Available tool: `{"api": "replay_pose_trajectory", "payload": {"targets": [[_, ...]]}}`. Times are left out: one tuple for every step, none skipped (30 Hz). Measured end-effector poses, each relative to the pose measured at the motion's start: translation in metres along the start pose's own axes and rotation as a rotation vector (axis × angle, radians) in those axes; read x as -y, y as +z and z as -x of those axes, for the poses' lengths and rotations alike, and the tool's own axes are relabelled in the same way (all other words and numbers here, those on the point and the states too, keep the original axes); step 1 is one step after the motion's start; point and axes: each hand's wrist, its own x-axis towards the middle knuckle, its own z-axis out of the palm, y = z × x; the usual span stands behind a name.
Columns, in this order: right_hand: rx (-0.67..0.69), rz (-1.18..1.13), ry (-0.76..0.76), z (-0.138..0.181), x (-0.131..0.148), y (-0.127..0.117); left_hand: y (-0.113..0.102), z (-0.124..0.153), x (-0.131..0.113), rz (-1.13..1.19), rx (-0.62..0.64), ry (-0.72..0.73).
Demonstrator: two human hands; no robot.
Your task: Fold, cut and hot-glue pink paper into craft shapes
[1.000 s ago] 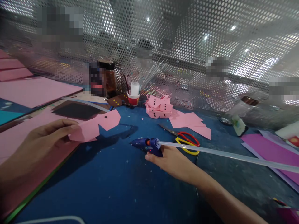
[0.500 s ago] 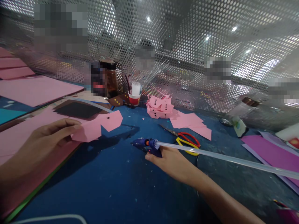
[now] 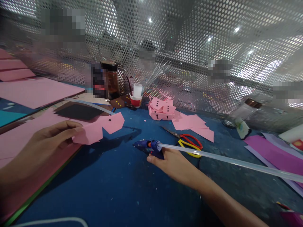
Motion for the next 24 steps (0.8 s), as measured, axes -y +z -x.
{"api": "replay_pose_trajectory", "payload": {"targets": [[0.0, -0.022, 0.005, 0.0, -0.001, 0.001, 0.0, 0.0, 0.0, 0.0, 0.0, 0.001], [0.004, -0.05, 0.012, 0.0, -0.003, 0.001, 0.0, -0.001, 0.001, -0.003, 0.002, 0.0], [0.012, -0.083, 0.025, -0.001, -0.004, 0.002, 0.0, -0.001, 0.001, -0.009, 0.005, 0.0], [0.021, -0.118, 0.041, -0.001, -0.004, 0.003, 0.0, -0.001, 0.0, -0.018, 0.004, 0.004], [0.028, -0.153, 0.055, -0.001, -0.004, 0.003, 0.0, -0.001, 0.0, -0.032, -0.002, 0.011], [0.031, -0.188, 0.065, -0.001, -0.004, 0.004, 0.0, -0.001, -0.001, -0.053, -0.006, 0.021], [0.028, -0.219, 0.067, -0.001, -0.003, 0.004, -0.001, -0.001, -0.001, -0.073, -0.002, 0.031], [0.021, -0.247, 0.062, -0.002, -0.002, 0.004, 0.0, 0.0, -0.002, -0.081, 0.008, 0.037], [0.015, -0.269, 0.052, -0.002, -0.001, 0.004, 0.0, 0.001, -0.002, -0.079, 0.025, 0.041], [0.007, -0.287, 0.041, -0.002, 0.0, 0.004, 0.0, 0.002, -0.003, -0.07, 0.043, 0.042], [0.002, -0.3, 0.034, -0.002, 0.001, 0.005, 0.001, 0.004, -0.003, -0.053, 0.061, 0.043], [-0.002, -0.312, 0.03, -0.001, 0.002, 0.006, 0.002, 0.005, -0.003, -0.047, 0.069, 0.051], [-0.009, -0.324, 0.025, 0.0, 0.002, 0.007, 0.003, 0.006, -0.003, -0.045, 0.073, 0.06], [-0.023, -0.335, 0.021, 0.0, 0.002, 0.008, 0.004, 0.008, -0.004, -0.045, 0.082, 0.072], [-0.043, -0.342, 0.017, 0.001, 0.002, 0.01, 0.004, 0.009, -0.004, -0.045, 0.089, 0.083], [-0.066, -0.343, 0.014, 0.003, 0.002, 0.012, 0.005, 0.01, -0.005, -0.051, 0.1, 0.095], [-0.086, -0.337, 0.015, 0.004, 0.002, 0.014, 0.005, 0.011, -0.007, -0.056, 0.112, 0.104], [-0.106, -0.327, 0.019, 0.004, 0.003, 0.016, 0.006, 0.012, -0.008, -0.06, 0.126, 0.109], [-0.117, -0.315, 0.022, 0.005, 0.003, 0.019, 0.006, 0.013, -0.009, -0.064, 0.137, 0.114], [-0.124, -0.305, 0.018, 0.006, 0.004, 0.021, 0.006, 0.013, -0.01, -0.067, 0.149, 0.115], [-0.128, -0.301, 0.007, 0.006, 0.005, 0.022, 0.005, 0.014, -0.01, -0.072, 0.158, 0.114], [-0.135, -0.306, -0.007, 0.007, 0.006, 0.024, 0.005, 0.014, -0.01, -0.076, 0.165, 0.113], [-0.144, -0.313, -0.015, 0.007, 0.008, 0.025, 0.005, 0.015, -0.01, -0.08, 0.173, 0.113], [-0.154, -0.317, -0.016, 0.008, 0.009, 0.027, 0.005, 0.016, -0.01, -0.082, 0.181, 0.112]]}}
